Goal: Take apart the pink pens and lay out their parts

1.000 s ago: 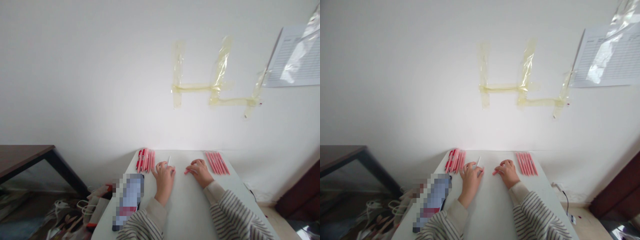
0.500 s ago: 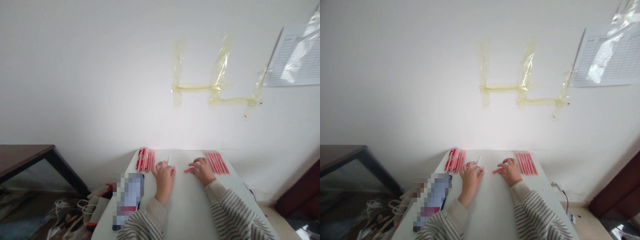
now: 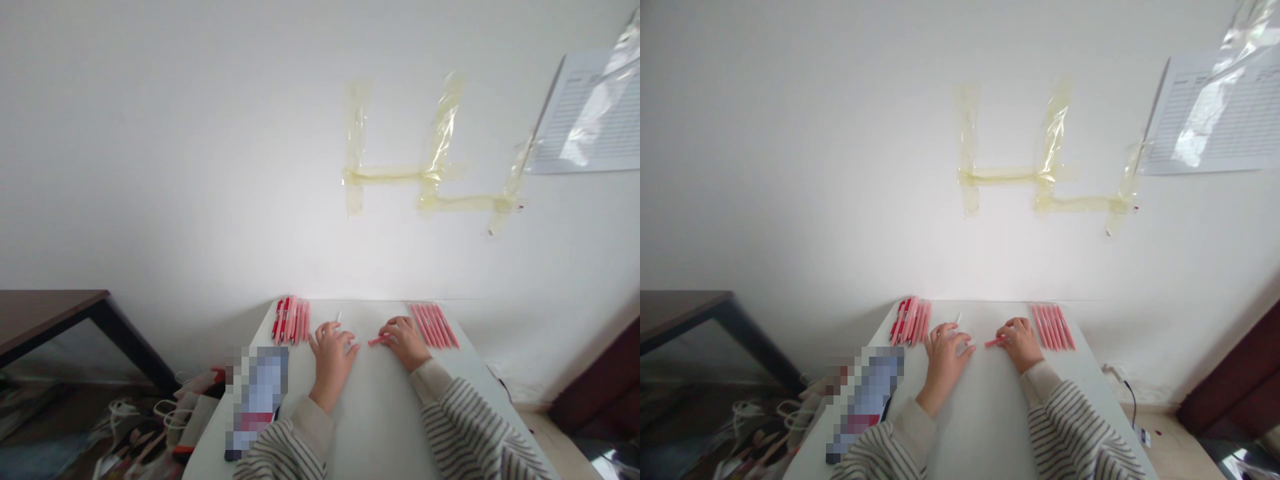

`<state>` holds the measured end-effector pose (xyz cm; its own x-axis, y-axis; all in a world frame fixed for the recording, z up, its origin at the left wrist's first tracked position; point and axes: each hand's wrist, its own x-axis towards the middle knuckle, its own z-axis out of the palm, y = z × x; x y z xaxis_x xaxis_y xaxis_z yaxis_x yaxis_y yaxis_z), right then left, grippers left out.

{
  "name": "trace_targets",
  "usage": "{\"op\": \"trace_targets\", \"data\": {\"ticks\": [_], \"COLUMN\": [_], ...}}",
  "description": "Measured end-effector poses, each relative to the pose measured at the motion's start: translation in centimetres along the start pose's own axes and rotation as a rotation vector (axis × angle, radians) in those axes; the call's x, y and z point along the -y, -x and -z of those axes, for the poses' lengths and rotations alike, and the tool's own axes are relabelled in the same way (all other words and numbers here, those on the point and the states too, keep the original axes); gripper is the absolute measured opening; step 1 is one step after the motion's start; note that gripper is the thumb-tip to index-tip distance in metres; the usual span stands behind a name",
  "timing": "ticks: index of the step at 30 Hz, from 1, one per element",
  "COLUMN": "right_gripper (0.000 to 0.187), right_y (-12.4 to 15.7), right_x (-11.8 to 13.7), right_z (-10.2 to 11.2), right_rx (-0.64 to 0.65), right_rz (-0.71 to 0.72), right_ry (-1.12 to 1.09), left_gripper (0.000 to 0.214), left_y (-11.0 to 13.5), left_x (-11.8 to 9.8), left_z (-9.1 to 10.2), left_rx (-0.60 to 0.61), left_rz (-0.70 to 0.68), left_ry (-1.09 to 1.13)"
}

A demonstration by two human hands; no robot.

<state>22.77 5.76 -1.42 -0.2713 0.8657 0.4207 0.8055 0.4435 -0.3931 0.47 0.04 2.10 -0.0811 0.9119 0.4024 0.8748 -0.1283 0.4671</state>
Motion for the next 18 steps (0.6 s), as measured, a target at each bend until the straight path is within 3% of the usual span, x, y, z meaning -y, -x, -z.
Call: {"op": "trace_targets", "data": {"ticks": [18], "right_gripper": [0.015], "right_y": [-0.2], "right_x": [1.5], "right_z": [1.2], "right_rx": [0.007], "right_rz": [0.12], "right_ry": [-0.015], "left_gripper": [0.006], "left_y": [0.2], "left_x": [0.0], "left_z": [-0.9], "left_rx": [0.044], "left_rz": [-0.046], "left_ry": [0.025]}}
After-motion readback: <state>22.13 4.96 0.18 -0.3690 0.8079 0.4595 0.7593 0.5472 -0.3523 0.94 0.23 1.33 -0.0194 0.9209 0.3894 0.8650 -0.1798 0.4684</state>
